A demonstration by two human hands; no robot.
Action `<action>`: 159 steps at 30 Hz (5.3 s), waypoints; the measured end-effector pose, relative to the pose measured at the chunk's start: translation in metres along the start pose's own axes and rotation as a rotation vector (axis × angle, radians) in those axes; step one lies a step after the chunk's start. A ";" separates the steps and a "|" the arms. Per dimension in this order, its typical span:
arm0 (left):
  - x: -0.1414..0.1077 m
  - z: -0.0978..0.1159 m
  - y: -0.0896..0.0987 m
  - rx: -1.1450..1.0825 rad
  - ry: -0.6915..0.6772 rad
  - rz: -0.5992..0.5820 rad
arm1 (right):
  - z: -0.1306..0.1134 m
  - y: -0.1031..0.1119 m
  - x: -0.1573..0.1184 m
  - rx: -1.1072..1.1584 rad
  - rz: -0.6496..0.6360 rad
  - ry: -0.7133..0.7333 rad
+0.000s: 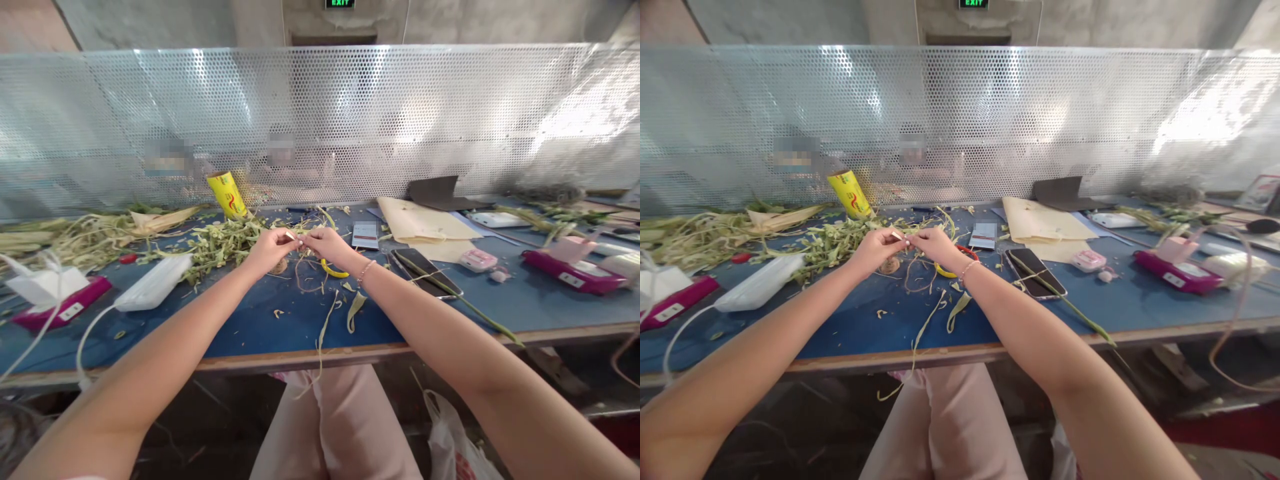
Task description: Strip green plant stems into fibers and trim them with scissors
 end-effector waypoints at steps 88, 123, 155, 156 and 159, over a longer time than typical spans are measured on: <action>-0.002 0.000 -0.003 0.005 0.026 0.020 | -0.007 0.001 -0.001 0.159 0.091 0.086; 0.002 -0.006 0.001 -0.085 0.069 0.123 | -0.005 0.003 0.002 0.047 0.079 0.140; 0.002 -0.008 0.001 -0.053 0.063 0.118 | -0.006 0.005 0.002 -0.011 0.130 0.054; 0.003 -0.009 0.001 -0.070 0.064 0.120 | -0.005 0.005 0.002 -0.012 0.131 0.049; 0.003 -0.011 0.000 -0.117 0.057 0.115 | -0.004 0.004 0.003 -0.017 0.143 0.028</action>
Point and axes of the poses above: each hand's wrist, its own x-axis towards the middle knuckle, its own y-axis out of the back of the hand, z = x × y, the point moved 1 cm from there along x, towards the middle knuckle, and after that the axes turned 5 degrees about z, right-handed, at the moved point
